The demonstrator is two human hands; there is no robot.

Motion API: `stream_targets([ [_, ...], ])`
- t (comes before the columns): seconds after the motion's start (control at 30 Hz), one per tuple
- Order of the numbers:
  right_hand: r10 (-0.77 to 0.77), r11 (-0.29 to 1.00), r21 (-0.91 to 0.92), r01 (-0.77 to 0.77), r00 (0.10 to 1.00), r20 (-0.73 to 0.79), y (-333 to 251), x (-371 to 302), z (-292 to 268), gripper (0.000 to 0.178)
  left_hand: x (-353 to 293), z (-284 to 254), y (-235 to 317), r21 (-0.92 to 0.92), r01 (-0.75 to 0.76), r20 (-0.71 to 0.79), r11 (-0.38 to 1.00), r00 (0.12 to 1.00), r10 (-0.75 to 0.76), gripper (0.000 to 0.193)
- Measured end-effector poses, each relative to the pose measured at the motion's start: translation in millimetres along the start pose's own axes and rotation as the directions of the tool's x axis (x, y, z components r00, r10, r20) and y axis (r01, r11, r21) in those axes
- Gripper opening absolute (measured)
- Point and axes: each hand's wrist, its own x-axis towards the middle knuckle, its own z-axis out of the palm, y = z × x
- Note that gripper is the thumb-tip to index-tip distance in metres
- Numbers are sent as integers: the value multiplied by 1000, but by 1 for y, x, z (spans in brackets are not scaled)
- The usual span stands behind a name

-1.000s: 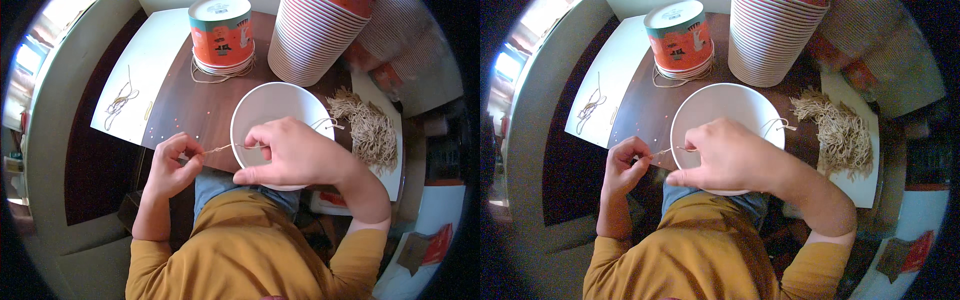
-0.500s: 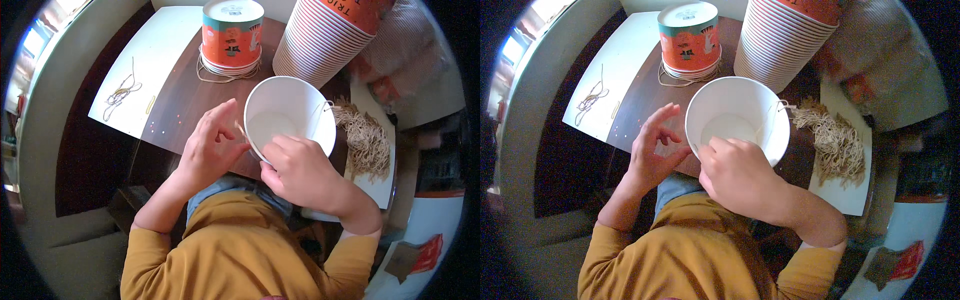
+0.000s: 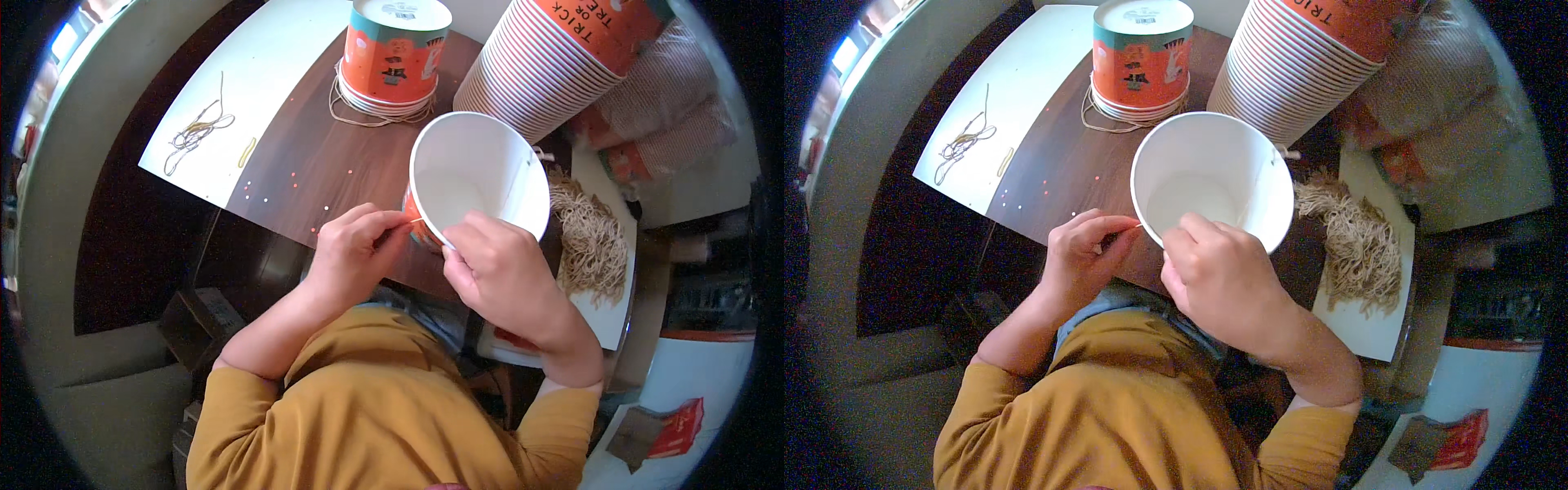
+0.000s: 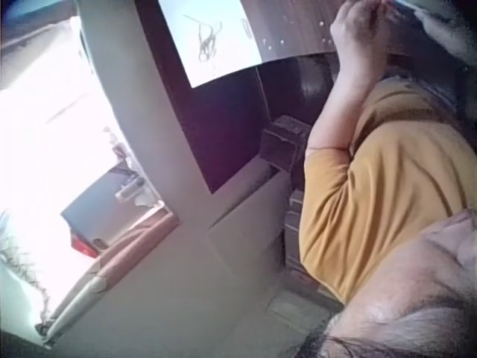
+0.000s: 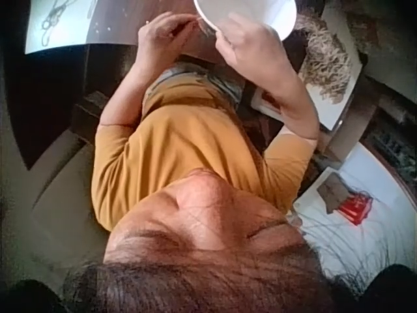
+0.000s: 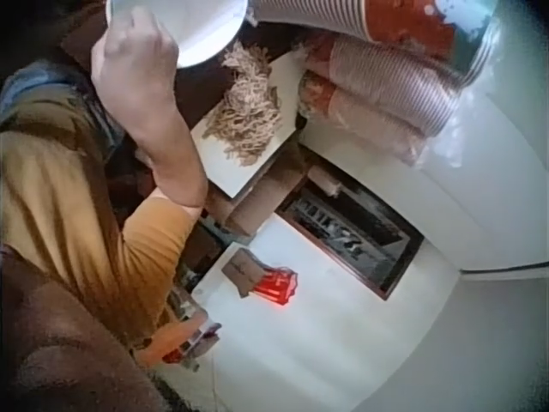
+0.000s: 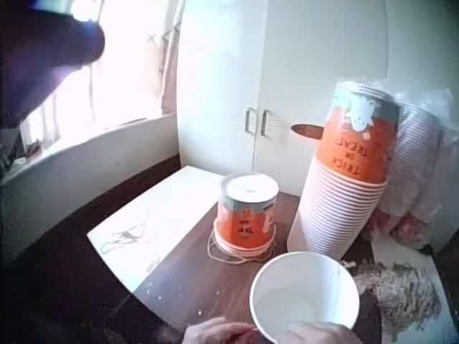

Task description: The person is assembling paper buckets by threading and tying rope handles through pre-punched holes in the rim.

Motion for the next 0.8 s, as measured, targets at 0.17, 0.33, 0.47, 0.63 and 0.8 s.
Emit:
stream_targets([
  [0.17, 33, 999, 6, -33, 999, -25, 7, -2, -2, 11, -30, -33, -41, 174, 65, 353, 983, 927, -124, 9],
  [0.33, -22, 999, 33, 22, 1000, 11, 9, 1, -3, 11, -35, -56, -24, 161, 174, 366, 972, 904, -222, 15],
  [0.47, -1, 999, 41, 0, 1000, 15, 5, 3, -3, 11, -6, -23, -1, -144, 89, 140, 986, 988, -69, 34],
  [0.63, 4, 1000, 28, -4, 1000, 9, 6, 3, -3, 9, 7, -3, -9, -88, 24, 145, 996, 989, -11, 20],
  [0.8, 42, 999, 13, -42, 998, -39, 10, 0, -5, 13, 8, -11, -10, -401, 332, 365, 854, 913, -183, 14],
])
